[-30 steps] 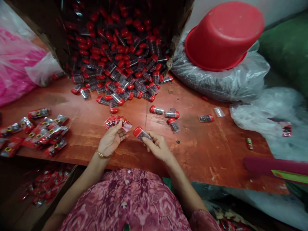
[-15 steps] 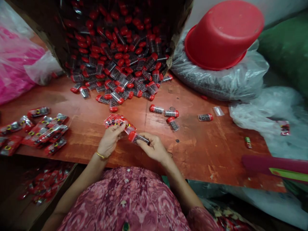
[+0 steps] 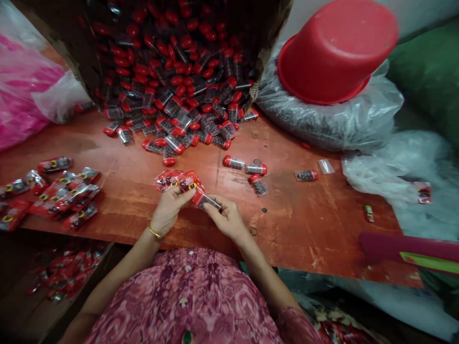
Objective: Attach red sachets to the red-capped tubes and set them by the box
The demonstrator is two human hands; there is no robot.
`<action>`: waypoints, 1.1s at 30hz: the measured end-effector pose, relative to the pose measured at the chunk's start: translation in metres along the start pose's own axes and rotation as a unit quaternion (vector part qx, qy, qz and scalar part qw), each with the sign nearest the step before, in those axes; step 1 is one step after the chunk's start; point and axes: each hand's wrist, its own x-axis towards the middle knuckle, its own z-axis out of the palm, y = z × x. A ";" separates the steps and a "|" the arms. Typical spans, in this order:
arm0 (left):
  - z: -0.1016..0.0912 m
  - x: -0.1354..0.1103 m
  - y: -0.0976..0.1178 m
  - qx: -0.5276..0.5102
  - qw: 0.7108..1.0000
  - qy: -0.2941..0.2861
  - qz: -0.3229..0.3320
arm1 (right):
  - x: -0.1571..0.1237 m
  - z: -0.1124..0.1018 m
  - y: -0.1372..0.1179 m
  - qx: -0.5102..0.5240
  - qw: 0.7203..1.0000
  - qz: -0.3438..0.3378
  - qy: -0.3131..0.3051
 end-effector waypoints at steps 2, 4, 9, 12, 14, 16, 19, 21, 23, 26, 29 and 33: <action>0.003 0.000 -0.005 -0.027 1.000 0.010 0.008 | 0.001 0.005 0.005 0.023 0.999 0.010 0.022; 0.006 0.000 -0.011 -0.051 0.998 0.023 0.011 | 0.003 0.010 0.011 0.051 0.997 0.022 0.055; 0.010 0.000 -0.015 -0.099 0.994 0.048 -0.010 | 0.008 0.013 0.018 0.057 0.997 0.034 0.036; 0.011 0.000 -0.013 -0.115 0.993 0.026 -0.029 | 0.011 0.010 0.017 0.043 0.998 0.047 -0.010; 0.011 0.001 -0.011 -0.123 0.992 0.009 -0.039 | 0.012 0.012 0.016 0.031 0.999 0.035 -0.016; 0.011 0.003 -0.010 -0.129 0.991 -0.005 -0.038 | 0.012 0.017 0.016 0.003 1.000 -0.009 0.011; 0.009 0.004 -0.011 -0.135 0.990 -0.019 -0.035 | 0.010 0.025 0.018 -0.038 0.995 -0.067 0.059; 0.007 0.004 -0.013 -0.132 0.990 -0.026 -0.037 | 0.009 0.028 0.019 -0.032 0.997 -0.057 0.045; 0.006 0.003 -0.018 -0.116 0.992 -0.030 -0.025 | 0.009 0.029 0.021 -0.003 0.999 -0.031 0.026; 0.007 -0.001 -0.025 -0.077 0.996 -0.038 0.000 | 0.011 0.032 0.020 0.069 0.997 0.012 0.044; 0.008 -0.004 -0.025 -0.049 0.997 -0.063 -0.020 | 0.011 0.035 0.017 0.146 0.987 0.048 0.035; 0.003 -0.004 -0.013 -0.095 0.995 -0.012 -0.001 | 0.011 0.031 0.012 0.179 0.982 0.053 -0.022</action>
